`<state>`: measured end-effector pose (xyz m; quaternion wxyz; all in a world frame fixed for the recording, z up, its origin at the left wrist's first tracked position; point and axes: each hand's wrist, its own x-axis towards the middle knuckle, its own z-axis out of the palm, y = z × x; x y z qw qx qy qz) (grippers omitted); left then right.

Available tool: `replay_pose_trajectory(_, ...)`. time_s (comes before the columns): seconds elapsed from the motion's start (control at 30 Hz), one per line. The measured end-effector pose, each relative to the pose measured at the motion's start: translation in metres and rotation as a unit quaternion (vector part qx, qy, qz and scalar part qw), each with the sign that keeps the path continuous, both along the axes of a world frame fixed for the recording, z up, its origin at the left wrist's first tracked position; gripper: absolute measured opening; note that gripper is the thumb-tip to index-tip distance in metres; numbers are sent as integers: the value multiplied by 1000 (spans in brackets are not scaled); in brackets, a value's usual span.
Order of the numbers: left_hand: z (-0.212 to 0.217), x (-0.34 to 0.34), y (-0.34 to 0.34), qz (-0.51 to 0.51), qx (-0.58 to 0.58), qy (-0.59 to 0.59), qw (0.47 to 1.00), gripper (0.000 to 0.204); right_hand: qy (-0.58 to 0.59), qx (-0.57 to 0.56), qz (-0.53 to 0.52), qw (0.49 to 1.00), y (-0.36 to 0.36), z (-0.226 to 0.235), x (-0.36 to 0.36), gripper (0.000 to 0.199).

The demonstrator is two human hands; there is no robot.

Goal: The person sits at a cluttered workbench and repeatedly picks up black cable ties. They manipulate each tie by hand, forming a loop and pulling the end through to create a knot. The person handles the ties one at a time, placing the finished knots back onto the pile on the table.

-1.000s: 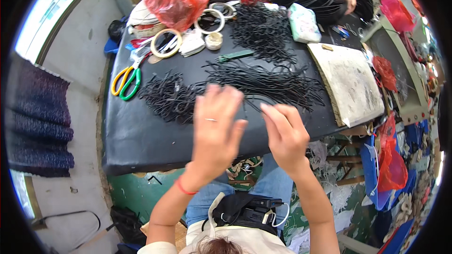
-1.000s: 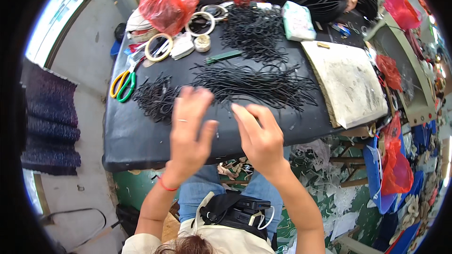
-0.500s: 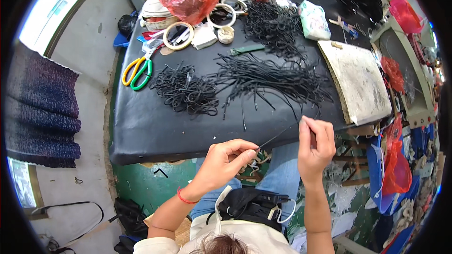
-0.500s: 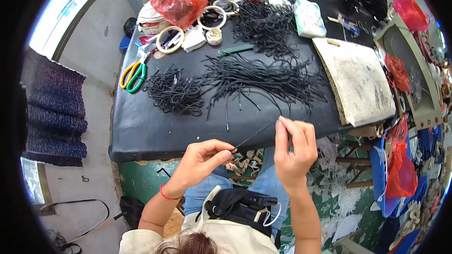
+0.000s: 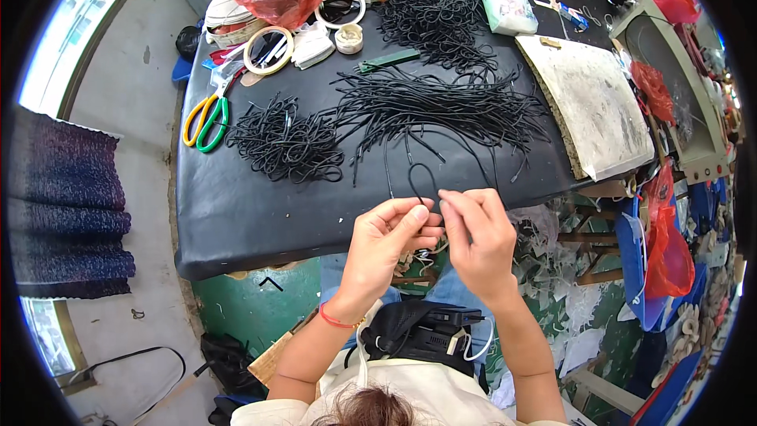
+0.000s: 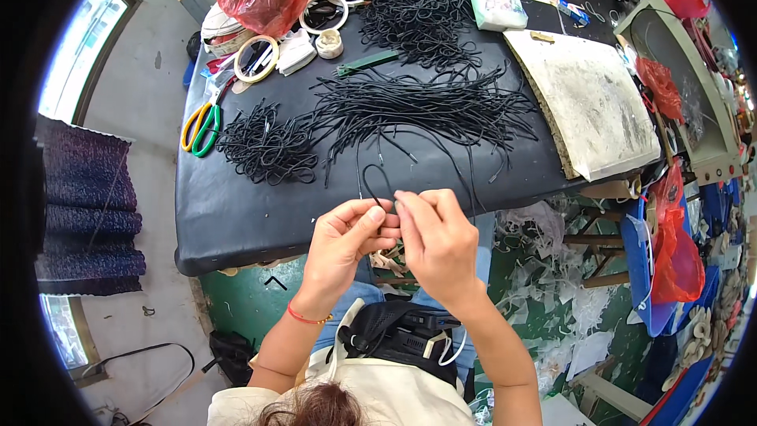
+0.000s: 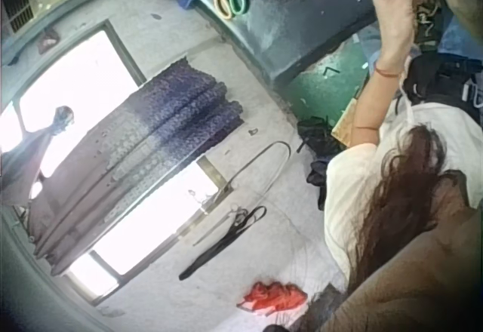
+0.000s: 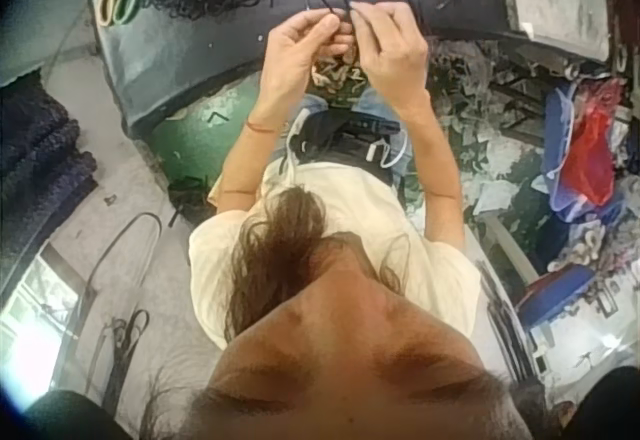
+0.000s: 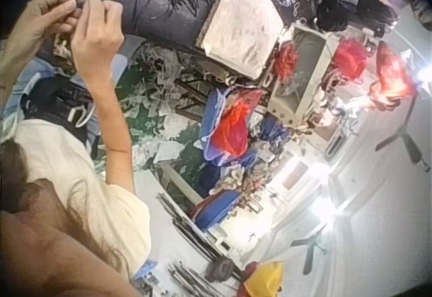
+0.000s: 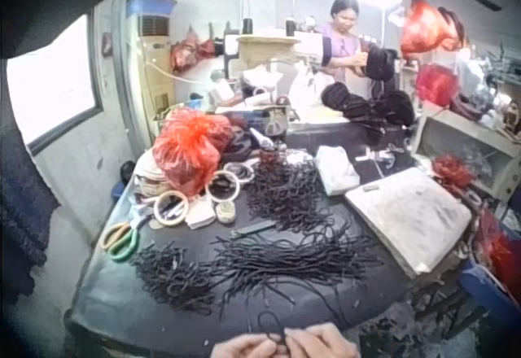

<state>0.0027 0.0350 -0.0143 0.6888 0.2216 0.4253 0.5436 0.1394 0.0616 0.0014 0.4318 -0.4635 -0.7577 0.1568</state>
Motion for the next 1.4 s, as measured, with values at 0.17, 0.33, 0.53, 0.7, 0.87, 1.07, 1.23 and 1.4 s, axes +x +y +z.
replay_pose_trajectory(0.17, -4, -4, 0, -11, 31, 39, 999, 26, -63, -2, 68, 996, -1, -4, 5, 14)
replay_pose_trajectory(0.33, -6, -1, -2, -11, 95, 165, 982, 18, -2, -99, 65, 993, -5, -2, 4, 10)
replay_pose_trajectory(0.53, -5, -15, 4, 35, 13, -144, 989, 8, 19, -107, 46, 993, -7, 0, 8, 10)
replay_pose_trajectory(0.7, -5, -20, 4, -43, -34, -67, 996, 8, -42, 36, 66, 996, -1, -1, 7, 23)
replay_pose_trajectory(0.87, -3, -17, -2, -71, 3, -15, 997, 14, -97, 78, 93, 988, 1, -4, 8, 26)
replay_pose_trajectory(1.07, -5, -16, -2, -40, 29, 95, 994, 16, -74, 67, 87, 991, 1, -4, 6, 26)
replay_pose_trajectory(1.23, -3, -14, -1, -28, 224, 517, 825, 11, -209, 103, 154, 960, -3, 21, 19, 19)
replay_pose_trajectory(1.4, 11, -13, -9, -108, 172, 265, 943, 13, -12, -85, 134, 987, 21, 22, 30, 11)
